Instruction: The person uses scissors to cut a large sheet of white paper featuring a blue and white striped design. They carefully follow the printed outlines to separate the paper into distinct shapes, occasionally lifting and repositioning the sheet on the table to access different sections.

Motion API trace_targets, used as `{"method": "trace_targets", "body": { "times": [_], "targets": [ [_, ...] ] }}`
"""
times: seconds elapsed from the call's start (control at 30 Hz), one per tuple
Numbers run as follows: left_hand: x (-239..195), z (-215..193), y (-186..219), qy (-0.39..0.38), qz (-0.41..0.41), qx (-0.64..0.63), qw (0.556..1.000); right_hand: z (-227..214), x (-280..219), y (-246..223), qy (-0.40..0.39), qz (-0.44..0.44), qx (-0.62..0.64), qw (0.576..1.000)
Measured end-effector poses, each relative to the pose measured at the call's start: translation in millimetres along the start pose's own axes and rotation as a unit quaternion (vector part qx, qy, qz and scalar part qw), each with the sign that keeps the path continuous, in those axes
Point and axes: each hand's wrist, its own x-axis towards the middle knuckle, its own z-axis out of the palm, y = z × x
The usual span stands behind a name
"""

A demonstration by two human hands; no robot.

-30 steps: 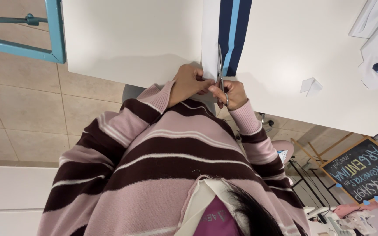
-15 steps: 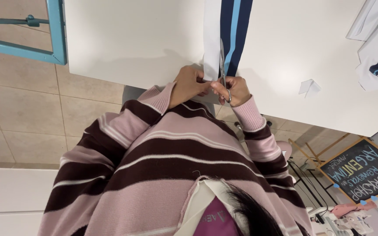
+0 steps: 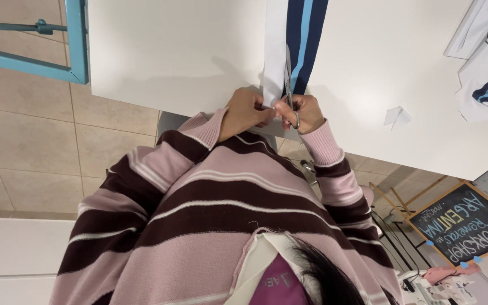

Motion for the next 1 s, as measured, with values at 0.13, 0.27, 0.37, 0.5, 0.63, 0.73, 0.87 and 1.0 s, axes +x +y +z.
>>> {"method": "trace_targets", "body": {
  "times": [0.13,0.27,0.37,0.5,0.63,0.73,0.87,1.0],
  "targets": [
    [1.9,1.4,-3.8,0.002,-0.001,-0.029,1.0,-0.1,1.7,6.3,-0.011,-0.003,0.004,1.0],
    [0.8,0.0,0.3,0.0,-0.007,0.006,1.0,1.5,1.0,5.4,0.008,-0.009,-0.002,1.0],
    [1.2,0.7,-1.5,-0.002,-0.01,0.0,1.0,0.1,1.1,6.1,0.008,-0.007,-0.003,1.0],
    [4.3,1.6,-5.9,-0.007,-0.014,-0.019,1.0,-3.0,6.1,-1.6,-0.006,-0.015,-0.007,1.0],
    [11.6,1.7,-16.5,0.003,-0.001,-0.009,1.0,-0.8,9.8,-15.3,0.002,-0.038,0.015,0.999],
    [11.1,3.4,-19.5,0.0,0.001,-0.023,1.0,0.3,8.7,-13.8,0.011,-0.012,0.021,1.0],
    [12.0,2.7,-18.1,-0.001,0.0,-0.02,1.0,0.1,8.4,-9.8,0.025,-0.024,-0.001,0.999],
    [14.0,3.1,-20.7,-0.003,0.001,-0.023,1.0,-0.8,8.5,-13.1,0.028,-0.011,-0.006,1.0]
  ]
}}
